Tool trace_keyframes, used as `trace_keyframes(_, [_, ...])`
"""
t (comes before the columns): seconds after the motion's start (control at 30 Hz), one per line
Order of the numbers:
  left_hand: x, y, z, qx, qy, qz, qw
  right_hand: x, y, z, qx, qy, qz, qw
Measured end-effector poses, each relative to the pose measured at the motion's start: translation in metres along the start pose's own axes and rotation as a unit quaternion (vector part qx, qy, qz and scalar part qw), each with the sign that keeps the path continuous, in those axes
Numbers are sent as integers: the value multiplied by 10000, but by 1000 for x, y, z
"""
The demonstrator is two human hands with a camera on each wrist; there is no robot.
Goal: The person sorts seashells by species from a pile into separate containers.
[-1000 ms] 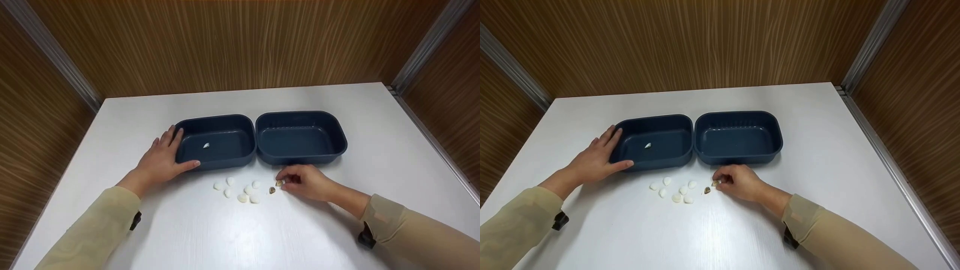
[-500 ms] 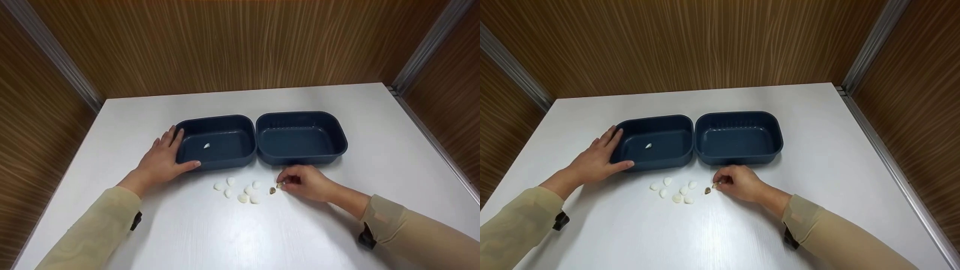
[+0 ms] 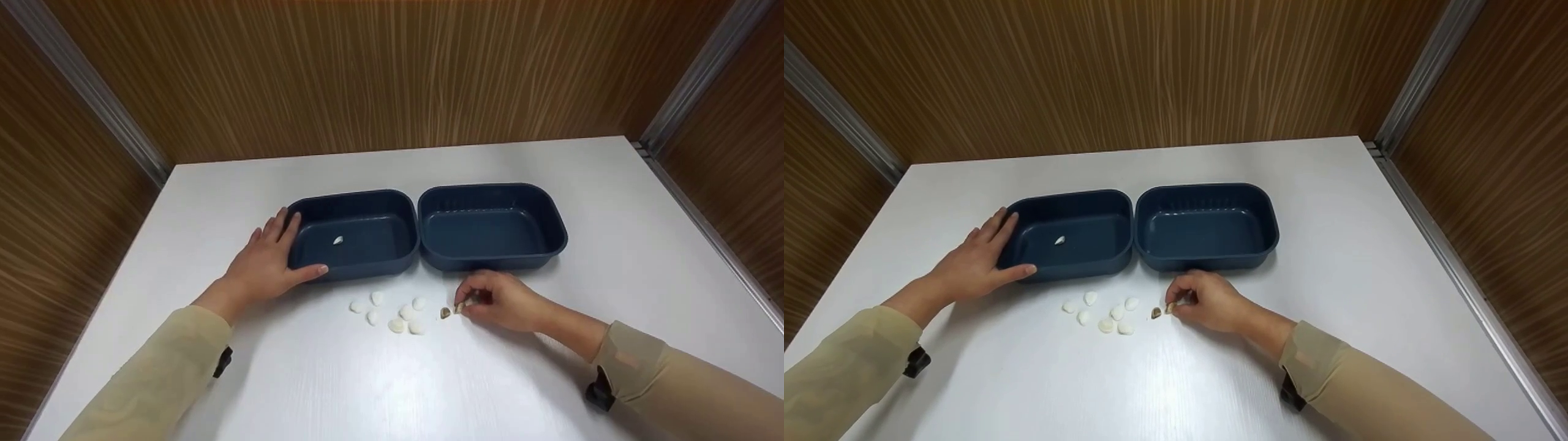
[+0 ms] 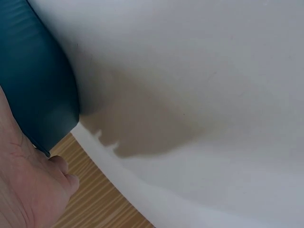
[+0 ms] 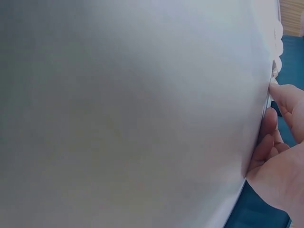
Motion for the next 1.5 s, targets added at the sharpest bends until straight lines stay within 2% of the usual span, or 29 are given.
trace_keyframes(0.17, [-1,0,1,17,16,-11,10000,-4,4,3,-264,-226,-119,9993])
trace_keyframes(0.47, [-2,0,2,-27,7,-40,10000,-2,7,8,-641,-482,-1,9968])
trace_keyframes(0.77, [-1,0,0,22,-10,-4,10000,-4,11,5,-731,-188,138,9971])
trace_keyframes(0.93, [-3,-1,3,-47,-47,-37,10000,-3,12,5,-818,-213,322,9959])
trace_keyframes(1.17, [-2,-2,4,-30,-17,3,10000,-10,16,-1,-704,2,81,9975])
trace_keyframes(1.5, [-2,-1,3,-50,-44,-20,10000,-14,17,0,-775,-743,389,9935])
Point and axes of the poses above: each hand's wrist, its own y-axis away from the middle knuckle, its own z-axis out of the palm, x = y × z, the point moved 10 cm from there along -y, towards the middle knuckle, and after that the axes turned 3 degrees about -y, right-handed, at the moved point
